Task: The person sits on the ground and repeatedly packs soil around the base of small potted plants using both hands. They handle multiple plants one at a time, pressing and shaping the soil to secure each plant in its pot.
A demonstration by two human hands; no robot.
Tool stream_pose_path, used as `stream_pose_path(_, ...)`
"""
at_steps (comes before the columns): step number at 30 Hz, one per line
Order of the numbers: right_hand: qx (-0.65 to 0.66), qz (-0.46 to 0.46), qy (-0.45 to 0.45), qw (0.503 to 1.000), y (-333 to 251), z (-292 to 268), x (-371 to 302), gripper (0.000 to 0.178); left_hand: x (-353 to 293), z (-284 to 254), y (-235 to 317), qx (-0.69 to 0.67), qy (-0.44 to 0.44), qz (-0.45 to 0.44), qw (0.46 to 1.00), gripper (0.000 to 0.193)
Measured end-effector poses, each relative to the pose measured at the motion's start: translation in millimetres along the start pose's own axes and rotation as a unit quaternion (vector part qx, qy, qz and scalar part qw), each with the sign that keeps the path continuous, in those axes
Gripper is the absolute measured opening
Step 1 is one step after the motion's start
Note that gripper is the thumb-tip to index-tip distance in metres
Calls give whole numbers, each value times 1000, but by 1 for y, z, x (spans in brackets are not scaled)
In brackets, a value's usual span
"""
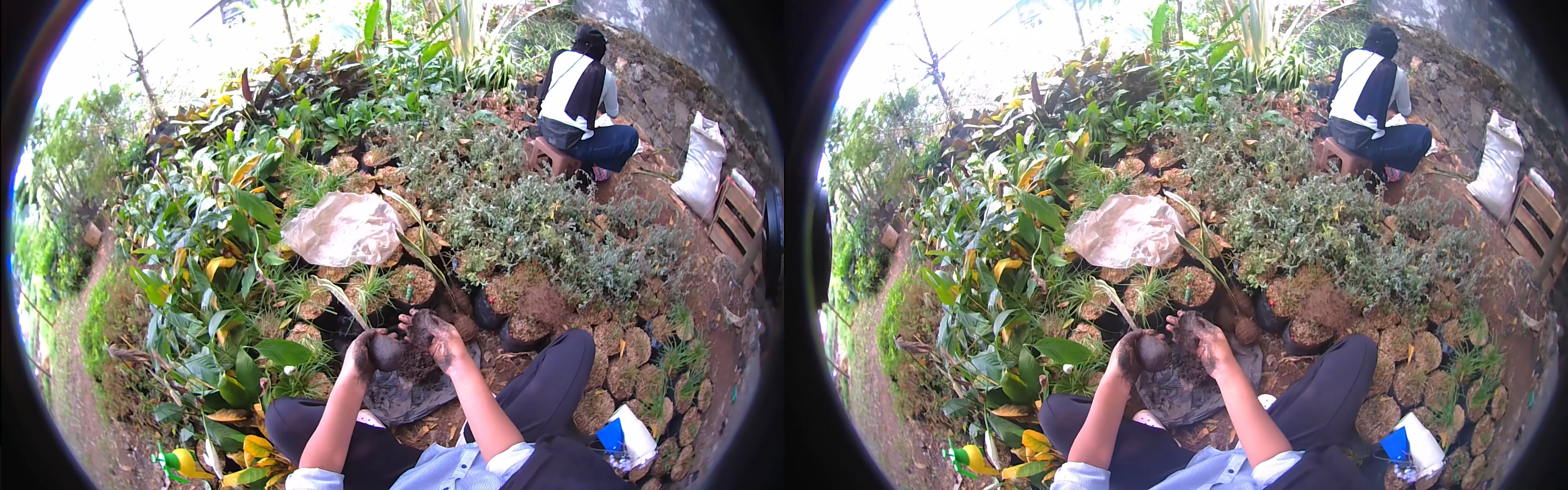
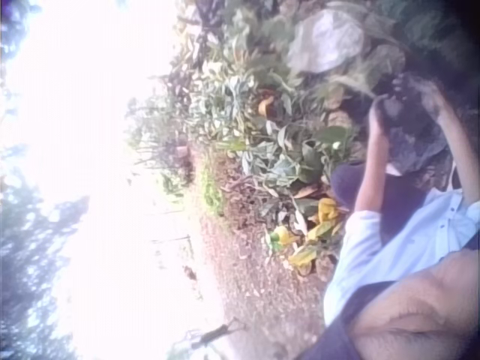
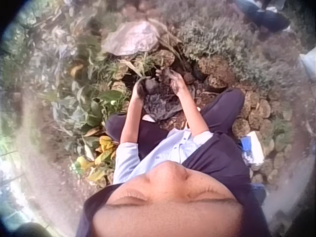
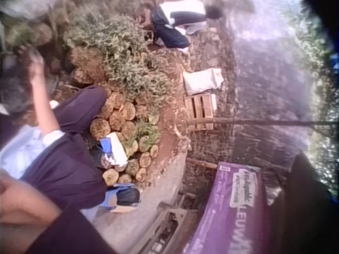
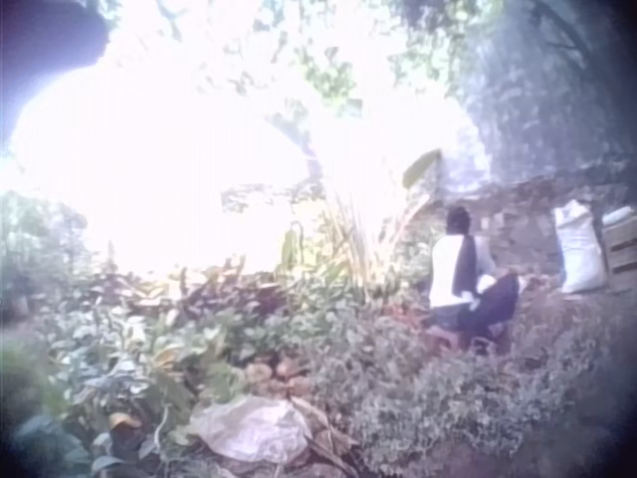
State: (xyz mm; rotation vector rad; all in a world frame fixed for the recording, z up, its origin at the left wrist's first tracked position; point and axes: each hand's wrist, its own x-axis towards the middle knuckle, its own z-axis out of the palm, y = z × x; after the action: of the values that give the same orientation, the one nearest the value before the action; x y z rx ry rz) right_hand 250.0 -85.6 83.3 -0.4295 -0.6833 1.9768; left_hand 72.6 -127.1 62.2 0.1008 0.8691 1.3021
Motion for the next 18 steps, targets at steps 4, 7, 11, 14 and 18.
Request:
stream_pose_path(4,-80,4,22,997,8,-18,3,34,3,0,-2,-7,5,1,1000,19)
stream_pose_path(7,-76,-11,44,996,7,-12,3,32,2,0,0,-10,2,-7,1000,21)
stream_pose_path(11,-10,-10,50,999,-1,2,1,31,4,1,0,-7,8,-10,1000,18)
stream_pose_path(14,19,11,77,997,4,-8,2,33,6,-2,-2,-17,-1,-2,1000,18)
stream_pose_path(18,31,12,105,994,10,-19,3,33,5,-2,-2,-9,-4,-6,1000,20)
